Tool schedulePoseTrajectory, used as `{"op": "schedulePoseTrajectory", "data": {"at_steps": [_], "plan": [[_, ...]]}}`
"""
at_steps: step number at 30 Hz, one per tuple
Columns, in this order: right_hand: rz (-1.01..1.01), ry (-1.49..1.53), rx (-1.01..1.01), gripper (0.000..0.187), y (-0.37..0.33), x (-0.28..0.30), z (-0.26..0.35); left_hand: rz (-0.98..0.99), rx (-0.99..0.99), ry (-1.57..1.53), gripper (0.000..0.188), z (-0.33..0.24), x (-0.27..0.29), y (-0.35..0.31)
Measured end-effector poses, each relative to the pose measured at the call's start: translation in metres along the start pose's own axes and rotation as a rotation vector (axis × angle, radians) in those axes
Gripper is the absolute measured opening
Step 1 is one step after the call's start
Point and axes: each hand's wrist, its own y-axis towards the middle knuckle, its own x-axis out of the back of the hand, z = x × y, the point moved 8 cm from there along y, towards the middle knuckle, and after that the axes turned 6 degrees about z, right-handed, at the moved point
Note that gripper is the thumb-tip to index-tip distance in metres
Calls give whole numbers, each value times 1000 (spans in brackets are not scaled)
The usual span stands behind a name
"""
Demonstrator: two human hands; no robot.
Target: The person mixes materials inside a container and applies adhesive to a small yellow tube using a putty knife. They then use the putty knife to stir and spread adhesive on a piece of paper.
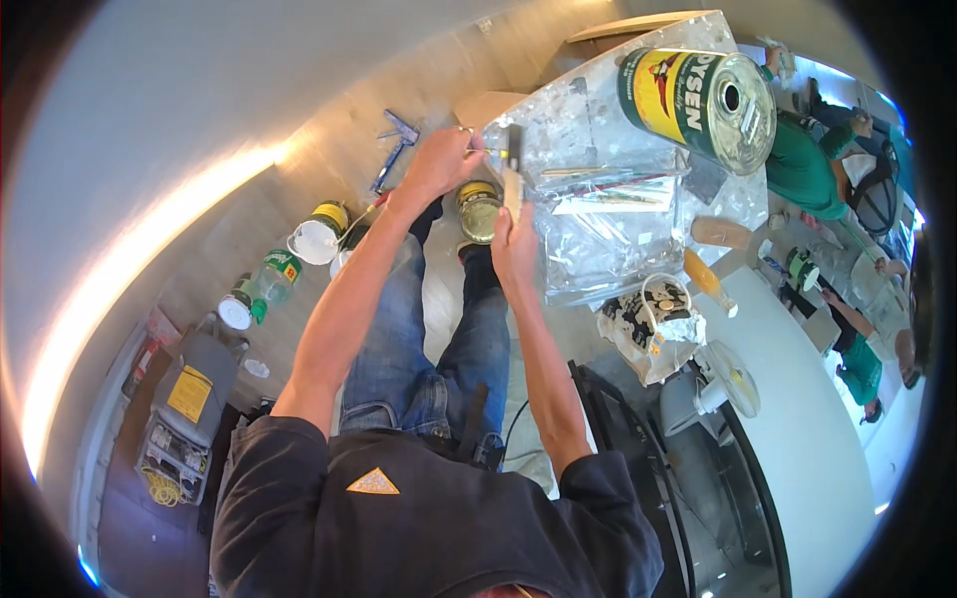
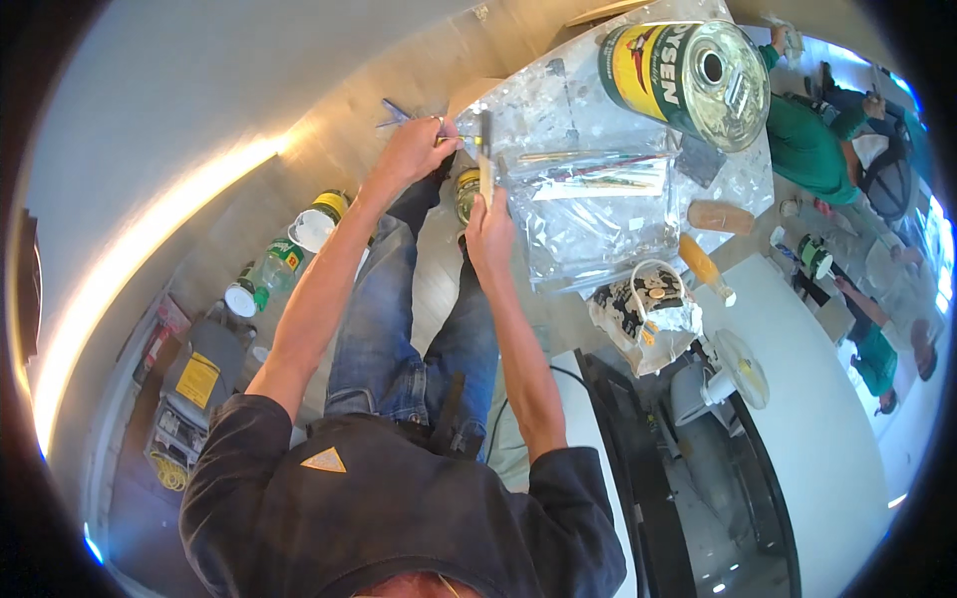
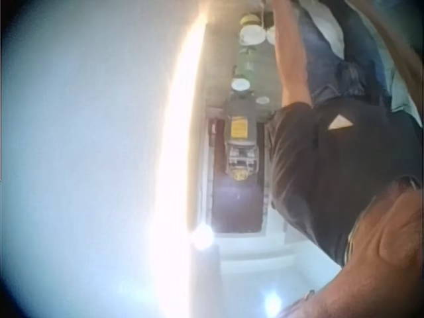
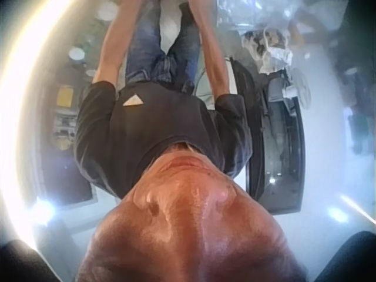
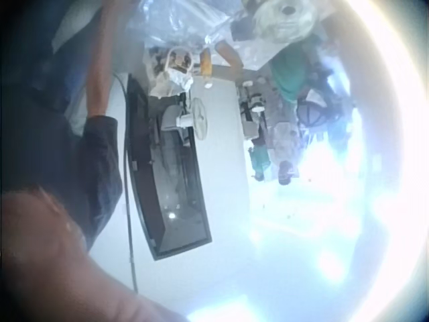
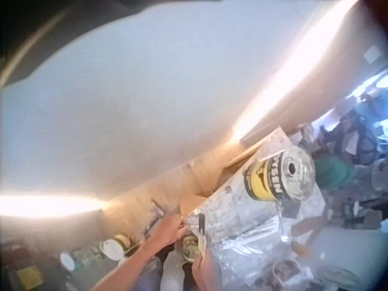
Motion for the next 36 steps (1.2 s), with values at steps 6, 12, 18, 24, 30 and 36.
{"op": "schedulePoseTrajectory", "data": {"at_steps": [6,12,18,24,30,36], "plan": [[-181,279,134,20,-24,32,35,-230,-274,164,11,-29,4,-24],[-169,84,104,24,-19,5,7,-319,-378,268,7,-32,-5,-32],[-184,170,80,25,-26,5,8,-322,-372,355,9,-31,-10,-35],[-34,-33,-45,27,-13,-5,-4,-280,-311,279,12,-29,-8,-35],[-310,-5,69,35,-35,90,27,-222,-31,-143,16,-21,7,-40],[-547,-243,-77,39,-7,167,-57,-324,-284,-119,13,-108,28,-54]]}}
